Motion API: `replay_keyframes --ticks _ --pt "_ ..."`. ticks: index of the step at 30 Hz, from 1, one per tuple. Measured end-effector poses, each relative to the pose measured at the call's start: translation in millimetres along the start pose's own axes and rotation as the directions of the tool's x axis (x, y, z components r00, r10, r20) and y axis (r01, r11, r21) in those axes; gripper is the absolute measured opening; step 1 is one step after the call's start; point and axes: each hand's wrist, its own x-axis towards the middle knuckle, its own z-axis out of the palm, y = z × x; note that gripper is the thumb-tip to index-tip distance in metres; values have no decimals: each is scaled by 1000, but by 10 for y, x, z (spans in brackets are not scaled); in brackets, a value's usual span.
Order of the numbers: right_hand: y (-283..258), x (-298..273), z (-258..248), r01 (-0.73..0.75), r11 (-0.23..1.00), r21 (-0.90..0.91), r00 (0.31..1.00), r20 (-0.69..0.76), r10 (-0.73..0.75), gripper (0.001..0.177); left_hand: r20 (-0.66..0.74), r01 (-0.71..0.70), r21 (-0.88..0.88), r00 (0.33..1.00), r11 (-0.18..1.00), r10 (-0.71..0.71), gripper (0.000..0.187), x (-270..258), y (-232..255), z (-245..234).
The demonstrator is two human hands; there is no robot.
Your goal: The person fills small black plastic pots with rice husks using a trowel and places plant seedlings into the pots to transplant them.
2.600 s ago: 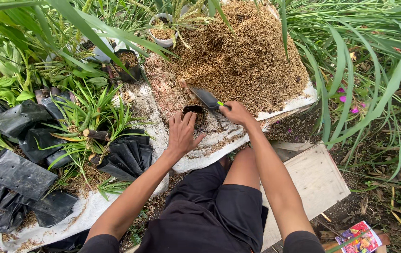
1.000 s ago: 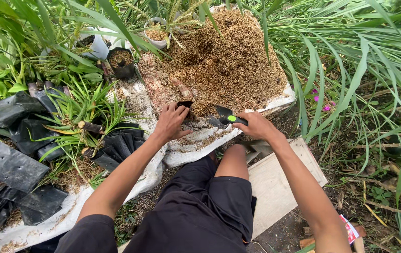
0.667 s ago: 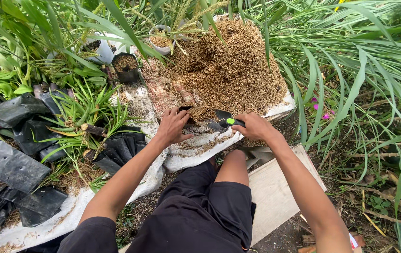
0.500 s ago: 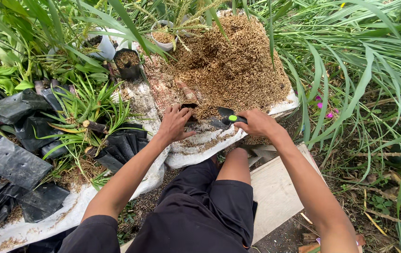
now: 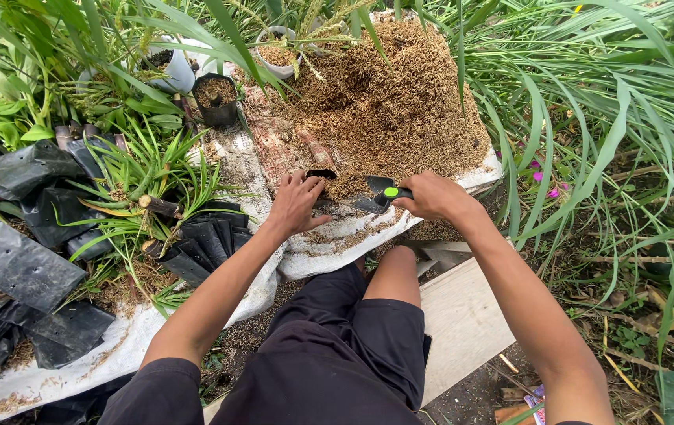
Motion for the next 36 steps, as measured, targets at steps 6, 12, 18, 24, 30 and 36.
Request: replay_keyframes --ticks 6,12,18,24,30,36 --pt "-82 -31 -33 -18 1000 -4 1000 23 18 30 -112 -3 -68 994 998 -5 79 17 -29 209" --pt "-199 -95 -126 -21 999 -24 999 45 22 29 -68 7 -81 998 997 -12 75 6 -19 132" --pt "-211 -16 -99 -24 997 -72 999 46 27 29 -38 11 -54 999 998 -13 75 -5 -18 53" --pt "-416 95 -134 -15 971 -239 998 59 30 35 -93 0 -63 996 998 -6 77 4 9 9" --pt "-438 735 126 -53 911 -408 998 -38 41 39 -53 13 -54 998 998 -16 78 -32 12 -4" --pt "-366 1795 525 -98 851 -517 995 -76 69 22 -72 11 -50 997 999 -14 77 -18 10 -20"
